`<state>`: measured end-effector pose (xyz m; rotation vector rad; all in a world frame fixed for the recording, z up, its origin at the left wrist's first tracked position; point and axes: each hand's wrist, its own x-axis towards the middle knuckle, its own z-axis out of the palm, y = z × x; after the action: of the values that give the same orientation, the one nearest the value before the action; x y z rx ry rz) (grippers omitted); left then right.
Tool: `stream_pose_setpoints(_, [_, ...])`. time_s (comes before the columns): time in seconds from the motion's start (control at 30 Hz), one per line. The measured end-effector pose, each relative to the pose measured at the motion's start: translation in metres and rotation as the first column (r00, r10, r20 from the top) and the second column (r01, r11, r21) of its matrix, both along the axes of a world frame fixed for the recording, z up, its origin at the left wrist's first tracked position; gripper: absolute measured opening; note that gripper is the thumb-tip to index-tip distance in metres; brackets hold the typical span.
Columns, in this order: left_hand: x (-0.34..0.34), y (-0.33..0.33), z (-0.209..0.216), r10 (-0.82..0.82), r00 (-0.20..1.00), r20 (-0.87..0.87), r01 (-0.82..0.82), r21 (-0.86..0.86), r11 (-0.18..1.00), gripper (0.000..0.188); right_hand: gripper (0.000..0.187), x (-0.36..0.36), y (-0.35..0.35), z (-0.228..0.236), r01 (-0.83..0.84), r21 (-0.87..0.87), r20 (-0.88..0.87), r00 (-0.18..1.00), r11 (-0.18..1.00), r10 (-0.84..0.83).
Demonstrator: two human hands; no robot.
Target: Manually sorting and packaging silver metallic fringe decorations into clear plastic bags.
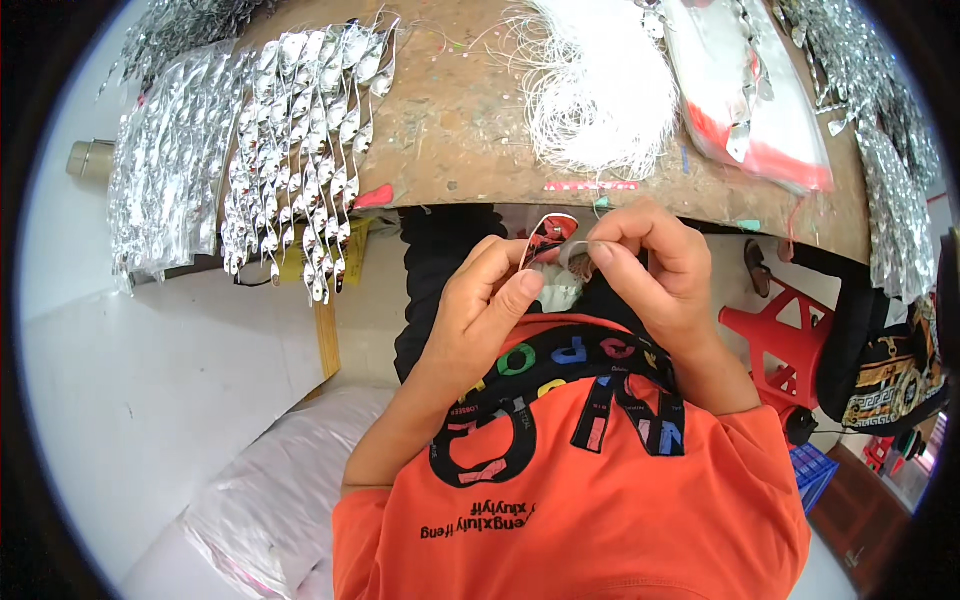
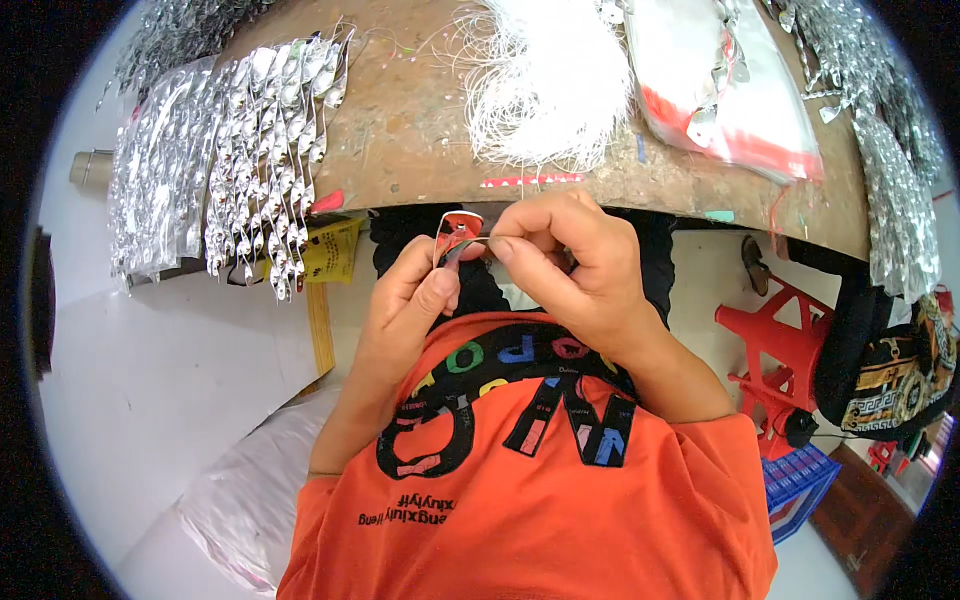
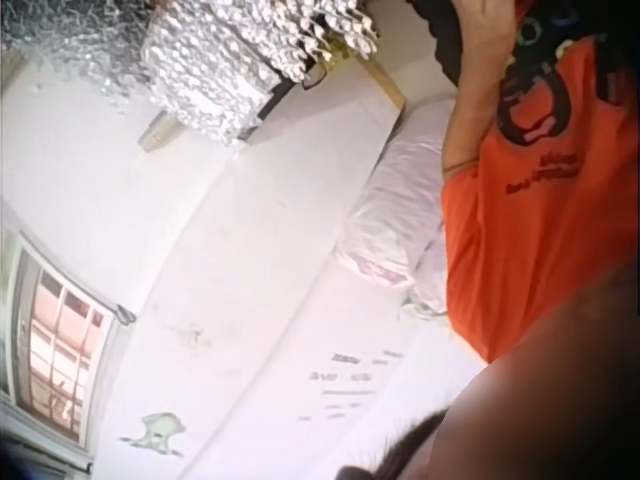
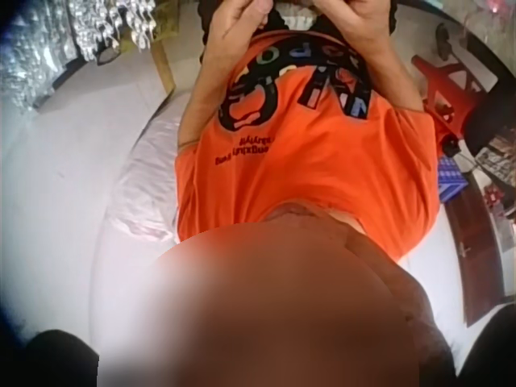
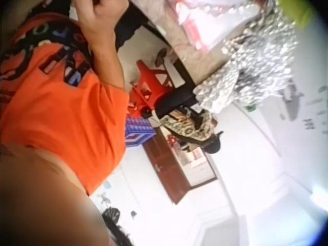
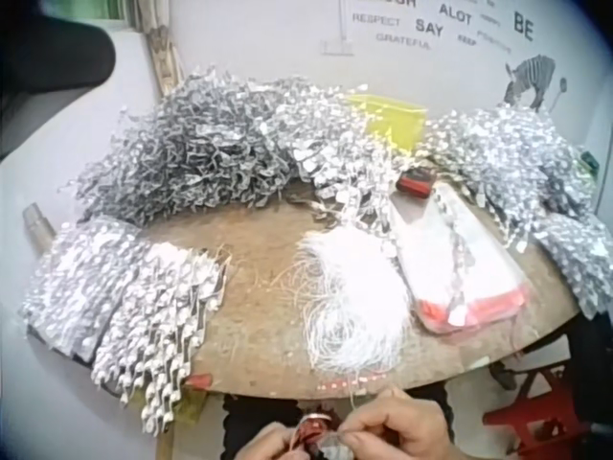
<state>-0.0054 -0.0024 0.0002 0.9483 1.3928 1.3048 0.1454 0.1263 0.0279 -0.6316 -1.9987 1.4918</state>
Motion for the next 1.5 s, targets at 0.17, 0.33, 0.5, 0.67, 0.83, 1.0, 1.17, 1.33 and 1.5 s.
stream_pose_setpoints(0.17, [0.0038,0.0008,0.0028,0.074,0.994,0.084,-0.074,-0.008,0.997,0.031,0.004,0.0013,0.0027,-0.0064,-0.001,0.042,0.019,1.0,0.999,0.0])
stream_pose_setpoints(0.33, [0.0035,0.0009,0.0049,0.084,0.995,0.055,-0.082,-0.026,0.996,0.029,0.004,0.0012,0.0024,-0.008,0.002,0.033,0.039,0.999,0.999,-0.004])
stream_pose_setpoints(0.5, [0.0045,0.0016,0.007,0.099,0.993,0.057,-0.097,-0.023,0.995,0.028,0.003,0.002,0.0024,-0.0102,-0.001,0.037,0.046,0.999,0.999,0.0])
stream_pose_setpoints(0.67, [0.0041,0.0009,0.0064,0.1,0.994,0.055,-0.098,-0.031,0.995,0.029,0.002,0.0015,0.0014,-0.0101,-0.002,-0.014,0.047,0.999,1.0,0.002])
stream_pose_setpoints(0.83, [0.0037,0.0023,0.0065,0.112,0.99,0.081,-0.11,-0.027,0.994,0.029,0.001,0.0022,0.0019,-0.0088,-0.047,-0.105,0.031,0.998,0.993,0.051])
stream_pose_setpoints(1.0, [0.0026,0.0022,0.0046,0.111,0.989,0.096,-0.109,-0.026,0.994,0.029,0.002,0.0015,0.0022,-0.006,-0.049,-0.155,0.069,0.996,0.987,0.06])
stream_pose_setpoints(1.17, [0.0014,0.0026,0.0041,0.117,0.989,0.093,-0.114,-0.042,0.993,0.028,0.003,0.001,0.0028,-0.0065,-0.069,-0.212,0.063,0.994,0.975,0.084])
stream_pose_setpoints(1.33, [0.002,0.0033,0.0057,0.12,0.989,0.092,-0.116,-0.044,0.992,0.028,0.003,0.0011,0.0039,-0.0077,-0.077,-0.247,0.067,0.993,0.966,0.096])
stream_pose_setpoints(1.5, [0.0011,0.0024,0.004,0.114,0.99,0.087,-0.112,-0.027,0.993,0.028,0.003,0.0026,0.0059,-0.0074,-0.078,-0.38,0.026,0.995,0.922,0.095])
